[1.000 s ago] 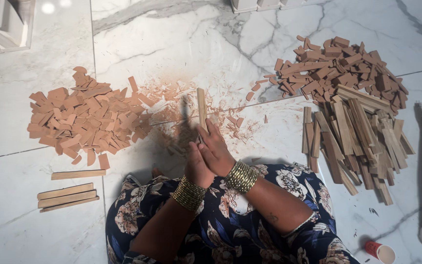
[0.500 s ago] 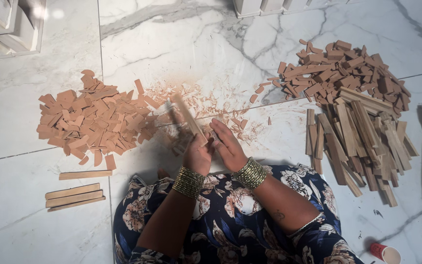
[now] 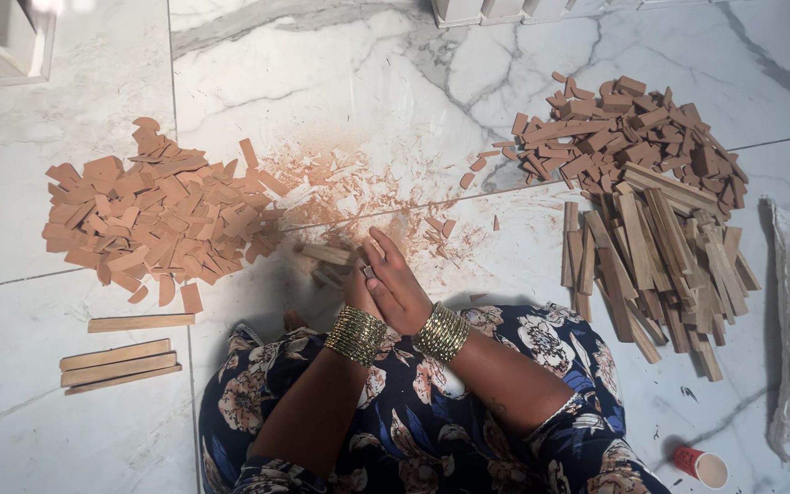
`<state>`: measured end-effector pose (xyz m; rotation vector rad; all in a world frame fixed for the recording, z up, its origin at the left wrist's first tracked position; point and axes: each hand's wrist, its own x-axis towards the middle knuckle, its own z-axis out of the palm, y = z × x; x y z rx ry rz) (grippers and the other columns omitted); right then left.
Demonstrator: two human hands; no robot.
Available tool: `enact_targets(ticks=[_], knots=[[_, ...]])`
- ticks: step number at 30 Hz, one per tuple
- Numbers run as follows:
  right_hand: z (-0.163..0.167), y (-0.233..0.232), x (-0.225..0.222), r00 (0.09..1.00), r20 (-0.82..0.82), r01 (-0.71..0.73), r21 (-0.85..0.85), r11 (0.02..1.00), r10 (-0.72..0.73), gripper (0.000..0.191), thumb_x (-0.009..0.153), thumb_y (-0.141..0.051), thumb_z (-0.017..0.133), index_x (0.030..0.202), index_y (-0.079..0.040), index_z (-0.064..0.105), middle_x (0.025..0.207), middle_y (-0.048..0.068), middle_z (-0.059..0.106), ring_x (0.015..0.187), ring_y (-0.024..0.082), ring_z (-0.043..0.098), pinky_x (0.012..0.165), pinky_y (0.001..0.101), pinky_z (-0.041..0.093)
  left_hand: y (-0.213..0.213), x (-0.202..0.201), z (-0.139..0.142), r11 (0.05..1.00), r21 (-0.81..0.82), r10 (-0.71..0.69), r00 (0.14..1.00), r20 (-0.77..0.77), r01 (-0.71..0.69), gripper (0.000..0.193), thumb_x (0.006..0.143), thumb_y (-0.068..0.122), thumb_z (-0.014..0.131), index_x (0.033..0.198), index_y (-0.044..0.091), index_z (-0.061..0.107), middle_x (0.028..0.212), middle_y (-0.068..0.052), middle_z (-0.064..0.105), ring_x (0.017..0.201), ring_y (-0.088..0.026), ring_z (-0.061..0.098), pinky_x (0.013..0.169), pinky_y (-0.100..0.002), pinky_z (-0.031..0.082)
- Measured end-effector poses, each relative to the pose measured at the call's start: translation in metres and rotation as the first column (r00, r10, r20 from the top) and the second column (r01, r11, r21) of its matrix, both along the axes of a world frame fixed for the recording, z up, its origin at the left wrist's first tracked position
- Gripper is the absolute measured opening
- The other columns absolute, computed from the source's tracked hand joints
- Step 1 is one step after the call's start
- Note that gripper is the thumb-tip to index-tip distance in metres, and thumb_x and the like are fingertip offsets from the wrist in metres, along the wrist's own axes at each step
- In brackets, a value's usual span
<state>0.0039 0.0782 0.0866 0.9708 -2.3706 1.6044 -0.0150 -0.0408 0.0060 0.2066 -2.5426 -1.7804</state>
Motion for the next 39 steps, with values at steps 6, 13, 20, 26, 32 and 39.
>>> enact_targets(ticks=[6, 13, 20, 26, 32, 39], knots=[[-0.006, 0.020, -0.037, 0.865, 0.453, 0.306, -0.136, 0.942, -0.215, 0.058, 0.106, -0.027, 0.036, 0.155, 0.002, 0.041, 0.151, 0.023, 0.044, 0.110, 0.028, 0.062, 0.092, 0.0374, 0.054, 0.033, 0.017, 0.017, 0.237, 0.930, -0.144, 0.937, 0.319, -0.280, 0.032, 0.108, 0.046, 0.060, 0.098, 0.017, 0.051, 0.070, 0.000, 0.052, 0.052, -0.012, 0.049, 0.042, -0.028, 0.038], [-0.017, 0.023, -0.034, 0.938, 0.346, 0.105, -0.274, 0.956, -0.004, 0.058, 0.108, -0.026, 0.049, 0.157, 0.004, 0.039, 0.159, 0.022, 0.043, 0.135, 0.038, 0.049, 0.112, 0.0466, 0.039, 0.029, 0.006, -0.004, 0.535, 0.787, 0.056, 0.942, 0.330, -0.307, 0.029, 0.104, 0.042, 0.053, 0.104, 0.013, 0.054, 0.082, -0.006, 0.063, 0.063, -0.015, 0.056, 0.051, -0.030, 0.043], [-0.022, 0.021, -0.025, 0.996, 0.021, 0.087, 0.021, 0.996, -0.088, 0.050, 0.101, -0.024, 0.059, 0.144, 0.001, 0.052, 0.145, 0.023, 0.051, 0.134, 0.038, 0.055, 0.114, 0.0423, 0.044, 0.037, -0.002, -0.025, 0.443, 0.892, -0.114, 0.980, 0.162, -0.096, 0.032, 0.104, 0.044, 0.058, 0.109, 0.013, 0.050, 0.079, -0.003, 0.055, 0.063, -0.014, 0.049, 0.051, -0.031, 0.037], [-0.021, 0.031, -0.040, 0.920, 0.134, 0.366, 0.039, 0.930, -0.368, 0.047, 0.097, -0.017, 0.051, 0.141, -0.001, 0.057, 0.133, 0.020, 0.063, 0.126, 0.033, 0.062, 0.110, 0.0389, 0.047, 0.039, 0.007, -0.022, 0.178, 0.874, -0.134, 0.869, 0.476, -0.452, 0.036, 0.104, 0.046, 0.061, 0.113, 0.014, 0.047, 0.077, -0.001, 0.047, 0.064, -0.014, 0.043, 0.051, -0.031, 0.032], [-0.014, 0.027, -0.033, 0.959, 0.274, 0.077, -0.032, 0.996, -0.066, 0.041, 0.104, -0.020, 0.048, 0.138, -0.003, 0.063, 0.135, 0.021, 0.066, 0.129, 0.034, 0.061, 0.114, 0.0403, 0.042, 0.040, 0.007, -0.025, 0.187, 0.886, 0.000, 0.902, 0.432, -0.424, 0.034, 0.099, 0.040, 0.056, 0.122, 0.014, 0.061, 0.095, -0.001, 0.059, 0.087, -0.015, 0.058, 0.075, -0.032, 0.050], [0.010, 0.025, -0.022, 0.999, -0.047, 0.024, 0.172, 0.985, -0.016, 0.062, 0.078, -0.027, 0.075, 0.131, -0.002, 0.053, 0.131, 0.020, 0.059, 0.127, 0.039, 0.054, 0.111, 0.0459, 0.040, 0.033, 0.002, -0.023, 0.390, 0.913, -0.228, 0.973, -0.031, 0.121, 0.038, 0.102, 0.038, 0.054, 0.123, 0.006, 0.057, 0.112, -0.008, 0.064, 0.104, -0.020, 0.065, 0.090, -0.036, 0.057]])
